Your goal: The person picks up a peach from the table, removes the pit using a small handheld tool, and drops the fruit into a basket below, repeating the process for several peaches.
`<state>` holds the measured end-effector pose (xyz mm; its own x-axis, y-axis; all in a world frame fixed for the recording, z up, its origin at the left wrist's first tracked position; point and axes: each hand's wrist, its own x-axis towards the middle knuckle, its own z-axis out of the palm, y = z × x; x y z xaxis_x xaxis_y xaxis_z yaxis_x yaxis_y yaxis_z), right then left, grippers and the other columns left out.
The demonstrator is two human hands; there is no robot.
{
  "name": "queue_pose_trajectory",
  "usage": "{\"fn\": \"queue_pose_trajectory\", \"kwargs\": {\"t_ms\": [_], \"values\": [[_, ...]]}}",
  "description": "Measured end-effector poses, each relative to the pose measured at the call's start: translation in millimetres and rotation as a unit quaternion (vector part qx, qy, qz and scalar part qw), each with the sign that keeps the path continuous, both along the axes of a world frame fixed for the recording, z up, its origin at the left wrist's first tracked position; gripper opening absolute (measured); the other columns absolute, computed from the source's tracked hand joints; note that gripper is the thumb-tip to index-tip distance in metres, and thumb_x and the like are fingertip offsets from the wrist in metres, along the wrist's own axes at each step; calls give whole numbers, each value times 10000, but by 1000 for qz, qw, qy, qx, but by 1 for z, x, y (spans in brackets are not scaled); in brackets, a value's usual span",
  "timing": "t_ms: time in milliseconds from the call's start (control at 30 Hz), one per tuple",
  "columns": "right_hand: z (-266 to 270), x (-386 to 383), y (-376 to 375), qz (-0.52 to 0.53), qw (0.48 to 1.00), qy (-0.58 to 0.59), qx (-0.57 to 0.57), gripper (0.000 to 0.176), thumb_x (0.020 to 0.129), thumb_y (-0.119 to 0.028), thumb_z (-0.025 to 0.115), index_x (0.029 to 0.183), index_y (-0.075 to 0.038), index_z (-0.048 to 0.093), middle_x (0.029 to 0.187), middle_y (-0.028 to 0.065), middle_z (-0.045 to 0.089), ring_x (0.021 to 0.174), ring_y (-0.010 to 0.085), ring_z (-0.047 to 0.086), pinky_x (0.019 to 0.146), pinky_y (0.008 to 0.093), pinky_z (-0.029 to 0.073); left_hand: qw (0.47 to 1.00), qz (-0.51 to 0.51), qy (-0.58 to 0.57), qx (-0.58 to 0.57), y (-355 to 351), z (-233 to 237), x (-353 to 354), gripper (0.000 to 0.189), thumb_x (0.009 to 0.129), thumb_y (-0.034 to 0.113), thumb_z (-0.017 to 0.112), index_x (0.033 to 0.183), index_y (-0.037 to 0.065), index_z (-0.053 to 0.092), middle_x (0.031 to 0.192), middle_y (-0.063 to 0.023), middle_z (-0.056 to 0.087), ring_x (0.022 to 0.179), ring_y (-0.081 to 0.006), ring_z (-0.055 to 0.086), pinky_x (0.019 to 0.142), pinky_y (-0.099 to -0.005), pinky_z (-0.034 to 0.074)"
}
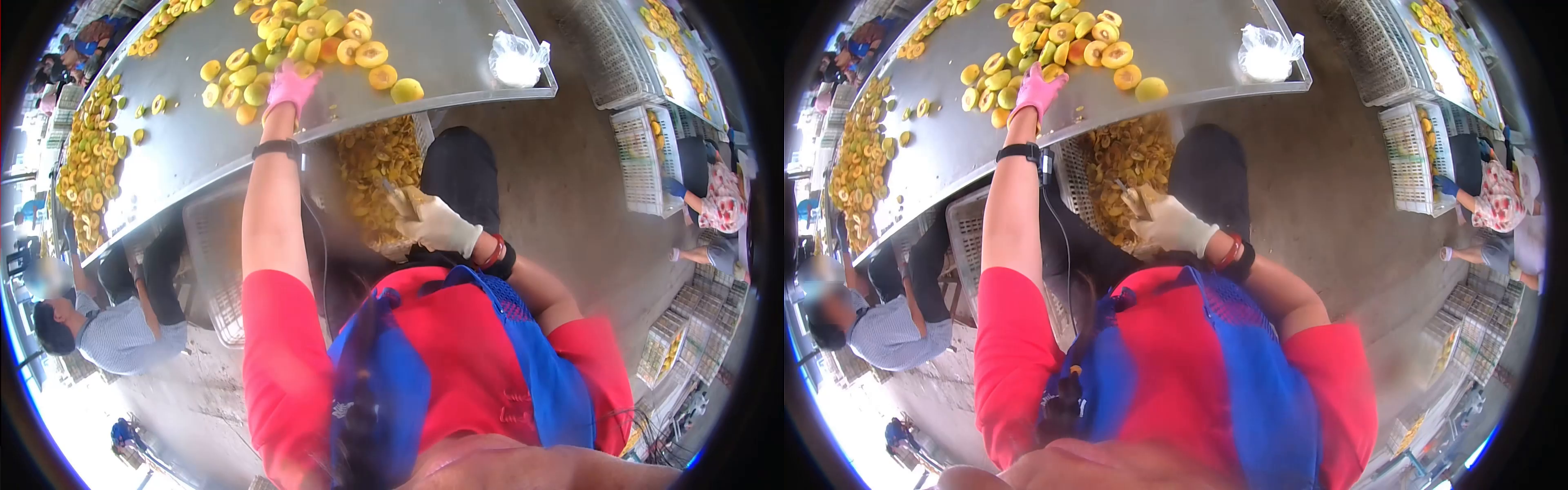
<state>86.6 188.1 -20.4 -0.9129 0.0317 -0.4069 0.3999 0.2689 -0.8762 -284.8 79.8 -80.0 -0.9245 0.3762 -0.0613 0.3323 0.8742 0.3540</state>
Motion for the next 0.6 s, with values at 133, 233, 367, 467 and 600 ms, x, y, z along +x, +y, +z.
{"fn": "queue_pose_trajectory", "kwargs": {"t_ms": [133, 233, 367, 467, 600], "values": [[-32, 2, 4, -28, 999, 45, -8, 351, 893, -189, 645, 1168, -1, 533, 942, 234, 673, 887, 452, 652, 754, 464, 524, 998, 47, -22, -41, 18, -8, -1, 985, 780, 477, 780, 1535, 72, 296, 1516, -174, 441, 1335, -343, 501, 1088, -424, 421], [-42, 0, 1, -13, 995, 96, 27, 331, 896, -185, 643, 1151, -2, 537, 915, 230, 679, 858, 436, 667, 717, 452, 529, 999, 9, 1, -50, 8, -12, 3, 928, 765, 473, 790, 1490, 87, 358, 1476, -169, 489, 1308, -359, 522, 1079, -446, 424], [-42, -2, -5, -36, 989, 146, 9, 294, 890, -151, 652, 1121, -2, 550, 914, 232, 678, 849, 403, 687, 707, 429, 533, 911, -28, -259, 319, -14, 15, 34, 626, 905, 432, 685, 1401, 110, 481, 1307, -100, 625, 1136, -233, 626, 894, -358, 530], [-17, -7, -3, -66, 974, 218, 12, 258, 879, -106, 657, 1092, -5, 553, 895, 225, 674, 836, 387, 692, 705, 414, 533, 782, -90, -373, 491, -33, 46, 84, 562, 995, 501, 508, 1350, 65, 530, 1232, -116, 653, 901, -149, 657, 669, -239, 515], [7, -14, -2, -64, 948, 308, 42, 248, 866, -64, 661, 1074, -2, 542, 860, 197, 674, 780, 392, 688, 656, 417, 531, 681, -62, -432, 589, -44, 100, 166, 686, 1007, 611, 369, 1350, 38, 525, 1212, -141, 659, 811, -139, 656, 545, -178, 455]]}}
